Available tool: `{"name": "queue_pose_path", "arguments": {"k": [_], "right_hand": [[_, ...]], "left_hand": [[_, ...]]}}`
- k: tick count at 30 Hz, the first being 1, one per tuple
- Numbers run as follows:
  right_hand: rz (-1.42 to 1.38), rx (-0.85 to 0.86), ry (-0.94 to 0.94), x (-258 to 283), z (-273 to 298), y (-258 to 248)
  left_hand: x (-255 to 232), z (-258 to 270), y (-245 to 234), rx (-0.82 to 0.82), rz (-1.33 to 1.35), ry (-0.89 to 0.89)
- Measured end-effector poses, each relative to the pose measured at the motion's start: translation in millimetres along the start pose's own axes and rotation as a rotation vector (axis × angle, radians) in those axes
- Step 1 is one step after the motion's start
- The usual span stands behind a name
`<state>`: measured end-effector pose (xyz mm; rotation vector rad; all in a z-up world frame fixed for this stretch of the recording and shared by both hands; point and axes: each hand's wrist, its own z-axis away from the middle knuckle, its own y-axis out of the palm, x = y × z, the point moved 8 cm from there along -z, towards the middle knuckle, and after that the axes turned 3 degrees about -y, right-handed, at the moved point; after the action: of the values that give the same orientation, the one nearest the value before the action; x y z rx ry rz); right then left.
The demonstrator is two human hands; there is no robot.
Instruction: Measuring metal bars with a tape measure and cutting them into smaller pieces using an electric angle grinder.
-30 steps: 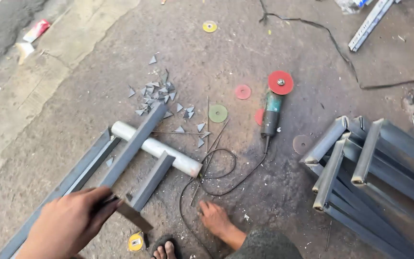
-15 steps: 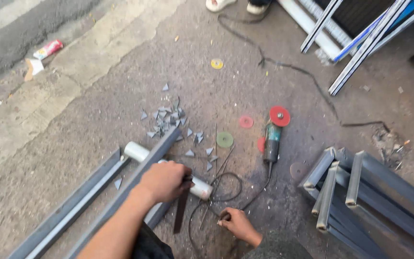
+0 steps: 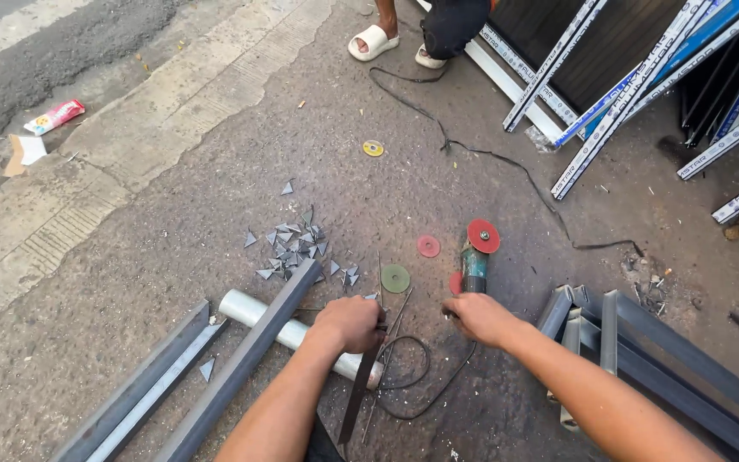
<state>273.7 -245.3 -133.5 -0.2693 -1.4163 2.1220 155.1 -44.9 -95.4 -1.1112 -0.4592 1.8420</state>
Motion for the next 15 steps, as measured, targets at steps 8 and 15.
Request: {"name": "queue_pose_path", "arguments": {"k": [8, 15], "right_hand": [[-0.152, 0.013, -0.099, -4.0, -56.5, 75.7], [-0.286, 0.162, -0.262, 36.0, -84.3, 85.6]], "left_hand": [[-38.0, 12.5, -10.8, -0.014, -0.019, 0.031], [-53.0, 25.8, 0.5, -0.037, -0.228, 0.011]]}}
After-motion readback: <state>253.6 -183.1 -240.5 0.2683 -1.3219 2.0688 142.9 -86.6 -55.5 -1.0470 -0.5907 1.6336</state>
